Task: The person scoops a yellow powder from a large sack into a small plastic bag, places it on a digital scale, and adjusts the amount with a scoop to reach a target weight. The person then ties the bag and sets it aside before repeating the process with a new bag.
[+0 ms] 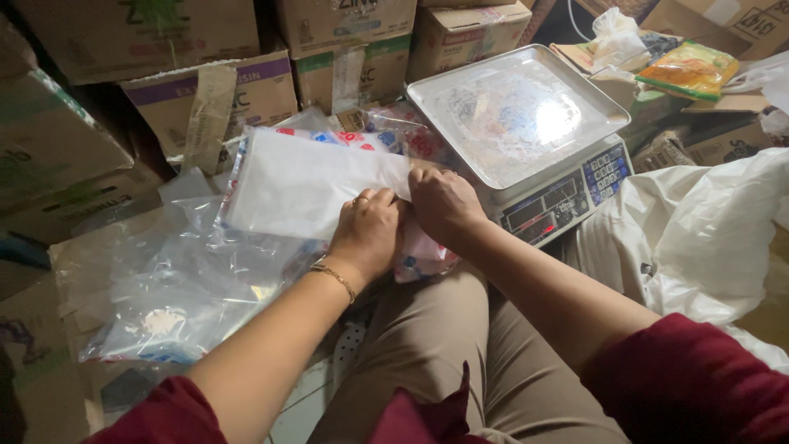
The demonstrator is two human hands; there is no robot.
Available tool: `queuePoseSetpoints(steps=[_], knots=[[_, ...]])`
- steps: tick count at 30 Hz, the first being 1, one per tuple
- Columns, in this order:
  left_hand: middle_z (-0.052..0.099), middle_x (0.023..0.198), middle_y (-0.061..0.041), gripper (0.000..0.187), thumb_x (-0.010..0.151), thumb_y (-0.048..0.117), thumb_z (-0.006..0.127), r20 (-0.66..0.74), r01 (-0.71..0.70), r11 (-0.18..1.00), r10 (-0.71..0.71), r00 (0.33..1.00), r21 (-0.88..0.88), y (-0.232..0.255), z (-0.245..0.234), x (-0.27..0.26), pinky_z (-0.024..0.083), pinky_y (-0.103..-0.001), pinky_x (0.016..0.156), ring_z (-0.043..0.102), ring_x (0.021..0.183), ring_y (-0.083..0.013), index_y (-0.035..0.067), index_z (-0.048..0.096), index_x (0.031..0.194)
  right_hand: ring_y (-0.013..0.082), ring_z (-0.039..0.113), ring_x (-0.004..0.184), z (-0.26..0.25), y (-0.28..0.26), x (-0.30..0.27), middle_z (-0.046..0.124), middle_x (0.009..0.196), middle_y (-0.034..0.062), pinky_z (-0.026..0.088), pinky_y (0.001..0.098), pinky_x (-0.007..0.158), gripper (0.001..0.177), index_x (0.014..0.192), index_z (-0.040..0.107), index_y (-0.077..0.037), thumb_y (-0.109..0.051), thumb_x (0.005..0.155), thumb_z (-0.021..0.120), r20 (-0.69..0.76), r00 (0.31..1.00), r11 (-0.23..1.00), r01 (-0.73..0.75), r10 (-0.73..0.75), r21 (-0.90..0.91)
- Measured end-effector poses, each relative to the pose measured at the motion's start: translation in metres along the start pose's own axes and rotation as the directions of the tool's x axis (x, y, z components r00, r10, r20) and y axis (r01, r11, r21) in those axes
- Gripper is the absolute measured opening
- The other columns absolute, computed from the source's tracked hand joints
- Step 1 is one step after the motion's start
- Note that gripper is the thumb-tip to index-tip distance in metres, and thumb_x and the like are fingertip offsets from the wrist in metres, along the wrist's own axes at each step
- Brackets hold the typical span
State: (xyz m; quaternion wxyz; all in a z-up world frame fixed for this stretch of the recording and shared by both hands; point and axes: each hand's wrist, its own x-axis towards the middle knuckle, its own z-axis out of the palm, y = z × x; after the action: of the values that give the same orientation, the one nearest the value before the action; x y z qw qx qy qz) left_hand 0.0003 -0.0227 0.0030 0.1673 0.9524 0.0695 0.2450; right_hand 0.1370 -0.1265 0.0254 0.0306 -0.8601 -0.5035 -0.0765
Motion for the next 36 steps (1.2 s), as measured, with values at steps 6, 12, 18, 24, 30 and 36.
queuePoseSetpoints(steps=[6, 12, 18, 24, 30, 36], knots=[[0.065, 0.108, -0.007, 0.015, 0.085, 0.016, 0.058, 0.050, 0.037, 0.999, -0.038, 0.998, 0.029, 0.001, 0.001, 0.001, 0.050, -0.049, 0.087, 0.061, 0.109, -0.0320, 0.013, 0.071, 0.091, 0.0458, 0.069, 0.092, 0.020, 0.013, 0.003, 0.069, 0.096, 0.0281, 0.055, 0.0517, 0.083, 0.022, 0.103, 0.057, 0.002, -0.013, 0.088, 0.060, -0.035, 0.980, 0.963, -0.187, 0.197, 0.193], [0.065, 0.113, -0.006, 0.024, 0.083, 0.018, 0.063, 0.070, 0.064, 0.998, -0.065, 0.995, 0.019, -0.002, -0.003, 0.002, 0.050, -0.050, 0.092, 0.060, 0.115, -0.0323, 0.020, 0.070, 0.105, 0.0478, 0.065, 0.098, 0.010, 0.035, 0.015, 0.067, 0.099, 0.0317, 0.053, 0.0528, 0.084, 0.022, 0.102, 0.058, 0.003, -0.015, 0.091, 0.062, -0.093, 0.938, 0.941, -0.328, 0.334, 0.079], [0.057, 0.124, -0.016, 0.040, 0.082, 0.033, 0.070, 0.181, 0.113, 0.992, -0.121, 0.976, 0.056, 0.016, -0.011, 0.010, 0.047, -0.056, 0.092, 0.052, 0.120, -0.0416, 0.023, 0.067, 0.121, 0.0432, 0.070, 0.085, -0.036, 0.040, -0.011, 0.072, 0.092, 0.0268, 0.054, 0.0518, 0.078, 0.015, 0.105, 0.060, -0.001, -0.015, 0.102, 0.056, -0.162, 0.919, 0.880, -0.277, 0.360, 0.385], [0.054, 0.129, -0.014, 0.043, 0.084, 0.039, 0.071, 0.254, 0.206, 0.977, -0.212, 0.944, 0.051, 0.032, -0.009, 0.017, 0.043, -0.057, 0.098, 0.047, 0.123, -0.0421, 0.023, 0.065, 0.124, 0.0190, 0.069, 0.071, -0.051, 0.063, -0.046, 0.072, 0.083, 0.0126, 0.057, 0.0351, 0.064, 0.017, 0.102, 0.067, 0.000, -0.014, 0.092, 0.065, 0.207, 0.778, 0.434, -0.526, 0.593, 0.731], [0.056, 0.128, -0.010, 0.030, 0.085, 0.036, 0.069, 0.261, 0.266, 0.963, -0.249, 0.933, -0.033, 0.044, -0.007, 0.024, 0.039, -0.057, 0.101, 0.047, 0.124, -0.0384, 0.023, 0.070, 0.112, 0.0148, 0.060, 0.071, -0.030, 0.089, -0.073, 0.062, 0.085, 0.0066, 0.049, 0.0272, 0.057, 0.013, 0.101, 0.063, -0.001, -0.009, 0.091, 0.063, 0.432, 0.732, -0.165, -0.410, 0.527, 0.897], [0.061, 0.120, -0.012, 0.042, 0.084, 0.052, 0.072, 0.237, 0.282, 0.959, -0.271, 0.933, -0.013, 0.068, 0.006, 0.045, 0.041, -0.056, 0.100, 0.050, 0.123, -0.0368, 0.013, 0.069, 0.102, 0.0141, 0.061, 0.070, -0.029, 0.085, -0.085, 0.066, 0.089, 0.0063, 0.051, 0.0276, 0.059, 0.020, 0.105, 0.063, -0.002, -0.005, 0.087, 0.055, 0.211, 0.761, 0.048, -0.303, 0.613, 0.952]])
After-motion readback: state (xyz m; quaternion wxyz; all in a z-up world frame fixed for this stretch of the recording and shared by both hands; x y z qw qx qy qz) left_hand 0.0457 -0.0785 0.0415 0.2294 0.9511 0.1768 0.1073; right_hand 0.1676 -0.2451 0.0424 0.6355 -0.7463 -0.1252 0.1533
